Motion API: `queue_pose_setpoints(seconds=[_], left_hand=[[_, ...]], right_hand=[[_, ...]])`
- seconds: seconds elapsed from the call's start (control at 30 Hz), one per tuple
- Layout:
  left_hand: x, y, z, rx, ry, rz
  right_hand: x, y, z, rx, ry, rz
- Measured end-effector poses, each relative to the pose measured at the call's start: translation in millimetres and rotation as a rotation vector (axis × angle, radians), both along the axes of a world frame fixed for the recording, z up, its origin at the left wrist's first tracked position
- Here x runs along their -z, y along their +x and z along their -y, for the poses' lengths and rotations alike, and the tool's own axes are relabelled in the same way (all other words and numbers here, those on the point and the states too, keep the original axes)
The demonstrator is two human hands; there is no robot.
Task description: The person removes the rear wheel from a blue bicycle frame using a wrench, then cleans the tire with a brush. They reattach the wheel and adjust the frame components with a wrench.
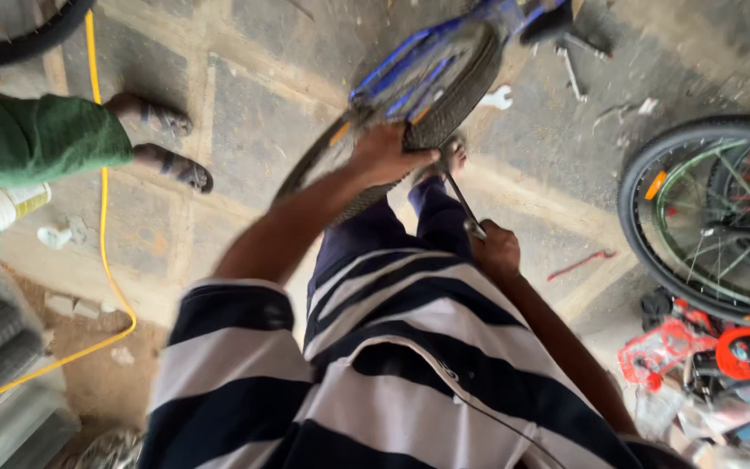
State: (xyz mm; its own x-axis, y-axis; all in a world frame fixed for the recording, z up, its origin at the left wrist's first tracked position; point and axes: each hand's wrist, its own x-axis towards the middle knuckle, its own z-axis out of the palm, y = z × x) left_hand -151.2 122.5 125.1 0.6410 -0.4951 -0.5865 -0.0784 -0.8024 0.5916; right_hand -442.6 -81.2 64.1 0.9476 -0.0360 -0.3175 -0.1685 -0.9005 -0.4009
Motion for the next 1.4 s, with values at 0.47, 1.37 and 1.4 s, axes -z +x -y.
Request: queue_pose_setpoints(seconds=[0.47, 1.37, 1.4], left_hand=[[-297, 60, -90, -0.241, 0.294, -0.233], [70, 180, -152, -0.245, 0.155, 0.052], [78, 170, -167, -0.262, 0.122, 0.070]], right_hand=[[-4, 43, 14, 0.292, 0.266, -0.325], [-13, 43, 4, 0.559, 0.112, -0.679], [-13, 44, 4, 0.533, 0.076, -0.706]])
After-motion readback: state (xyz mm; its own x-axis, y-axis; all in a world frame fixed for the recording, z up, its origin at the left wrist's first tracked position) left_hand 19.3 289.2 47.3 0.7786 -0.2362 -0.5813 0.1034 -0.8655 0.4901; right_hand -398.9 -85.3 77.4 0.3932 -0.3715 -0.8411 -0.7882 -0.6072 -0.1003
